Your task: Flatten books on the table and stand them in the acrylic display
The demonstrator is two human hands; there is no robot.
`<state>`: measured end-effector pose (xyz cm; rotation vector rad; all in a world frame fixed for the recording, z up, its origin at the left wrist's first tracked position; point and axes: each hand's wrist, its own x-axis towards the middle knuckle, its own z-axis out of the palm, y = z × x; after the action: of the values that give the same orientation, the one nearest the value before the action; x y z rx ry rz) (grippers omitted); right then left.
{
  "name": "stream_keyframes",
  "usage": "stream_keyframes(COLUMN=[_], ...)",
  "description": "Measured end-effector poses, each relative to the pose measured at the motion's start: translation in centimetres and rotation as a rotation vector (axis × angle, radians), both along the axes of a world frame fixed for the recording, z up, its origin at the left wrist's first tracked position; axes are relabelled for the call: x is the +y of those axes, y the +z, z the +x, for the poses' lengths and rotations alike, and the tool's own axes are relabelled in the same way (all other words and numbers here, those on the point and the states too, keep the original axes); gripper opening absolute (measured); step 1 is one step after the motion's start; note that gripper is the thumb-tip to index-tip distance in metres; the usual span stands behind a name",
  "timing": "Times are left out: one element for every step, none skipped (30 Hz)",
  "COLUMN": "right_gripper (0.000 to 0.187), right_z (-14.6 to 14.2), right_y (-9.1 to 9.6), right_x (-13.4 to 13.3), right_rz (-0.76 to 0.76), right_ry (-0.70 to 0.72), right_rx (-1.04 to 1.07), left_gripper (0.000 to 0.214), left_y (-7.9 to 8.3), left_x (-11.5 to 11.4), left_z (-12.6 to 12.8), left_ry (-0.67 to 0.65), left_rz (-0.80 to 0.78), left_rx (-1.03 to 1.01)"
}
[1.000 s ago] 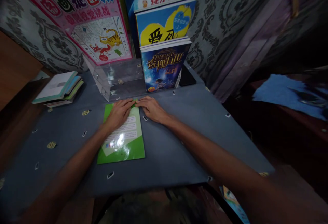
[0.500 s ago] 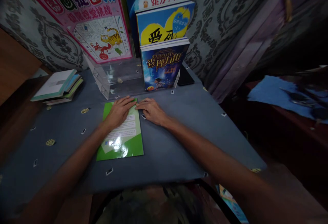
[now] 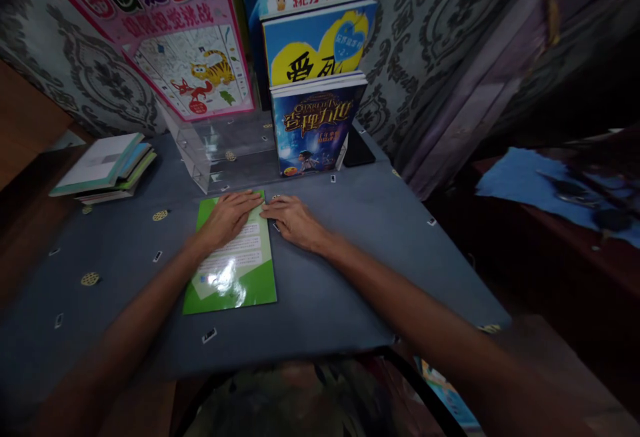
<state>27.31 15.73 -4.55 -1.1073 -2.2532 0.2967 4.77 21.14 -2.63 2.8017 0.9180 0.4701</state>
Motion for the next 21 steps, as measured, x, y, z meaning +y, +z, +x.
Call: stream_keyframes(right_gripper=[0.045, 0.045, 0.044, 0.044, 0.044, 0.044, 0.044, 0.044, 0.044, 0.043, 0.043, 0.044, 0.045, 0.045, 0.046, 0.047, 0.048, 0.049, 0.049, 0.05, 0.049], right_z=[0.0, 0.1, 0.1, 0.1, 0.1, 0.1, 0.1, 0.1, 0.1, 0.1, 0.1, 0.1, 0.1, 0.1, 0.1, 0.1, 0.1, 0.1, 0.1, 0.1, 0.1], right_y=[-0.1, -0.1, -0.1, -0.2, -0.2, -0.2, -0.1, -0.1, 0.0, 0.0, 0.1, 0.2, 0.2, 0.3, 0.3, 0.3, 0.4, 0.4, 0.4, 0.5, 0.5], right_x=[-0.1, -0.2, -0.3, -0.3, -0.4, -0.5, -0.6, -0.7, -0.9, -1.0, -1.2, -1.4, -1.5, -1.8, -2.0, -2.2, -2.4, -2.7, -2.9, -3.2, -3.5], right_rz=[0.005, 0.01, 0.016, 0.019, 0.02, 0.017, 0.014, 0.01, 0.007, 0.005, 0.005, 0.004, 0.006, 0.008, 0.011, 0.013, 0.013, 0.013, 0.01, 0.005, 0.0], right_ry=[0.006, 0.01, 0.013, 0.014, 0.015, 0.016, 0.018, 0.02, 0.023, 0.025, 0.027, 0.029, 0.031, 0.035, 0.039, 0.044, 0.048, 0.051, 0.053, 0.056, 0.062], right_rx=[-0.004, -0.007, -0.009, -0.01, -0.011, -0.011, -0.01, -0.007, -0.005, -0.003, -0.003, -0.004, -0.004, -0.003, -0.002, 0.0, 0.0, 0.0, -0.003, -0.008, -0.014], left_gripper=[0.043, 0.043, 0.043, 0.044, 0.044, 0.045, 0.046, 0.046, 0.047, 0.047, 0.047, 0.047, 0.048, 0.048, 0.048, 0.048, 0.048, 0.049, 0.049, 0.049, 0.049], left_y=[0.0, 0.1, 0.1, 0.2, 0.2, 0.3, 0.3, 0.3, 0.3, 0.3, 0.3, 0.3, 0.3, 0.2, 0.2, 0.2, 0.2, 0.2, 0.2, 0.2, 0.2], left_x=[0.0, 0.0, 0.0, -0.1, -0.1, -0.1, -0.2, -0.2, -0.2, -0.2, -0.2, -0.2, -0.2, -0.2, -0.2, -0.2, -0.2, -0.2, -0.2, -0.2, -0.2], left_z=[0.0, -0.1, -0.1, -0.1, -0.1, -0.1, -0.1, -0.1, -0.2, -0.2, -0.2, -0.2, -0.2, -0.2, -0.2, -0.2, -0.2, -0.2, -0.2, -0.2, -0.1], left_ry=[-0.005, -0.011, -0.015, -0.019, -0.023, -0.028, -0.031, -0.031, -0.03, -0.027, -0.025, -0.022, -0.02, -0.018, -0.017, -0.016, -0.015, -0.016, -0.017, -0.017, -0.016], left_rz=[-0.001, 0.0, 0.002, 0.005, 0.009, 0.012, 0.015, 0.017, 0.018, 0.018, 0.016, 0.015, 0.013, 0.012, 0.01, 0.01, 0.01, 0.011, 0.012, 0.013, 0.013], left_rx=[0.002, 0.007, 0.013, 0.022, 0.031, 0.042, 0.052, 0.06, 0.065, 0.068, 0.07, 0.07, 0.07, 0.07, 0.07, 0.068, 0.065, 0.062, 0.06, 0.06, 0.06])
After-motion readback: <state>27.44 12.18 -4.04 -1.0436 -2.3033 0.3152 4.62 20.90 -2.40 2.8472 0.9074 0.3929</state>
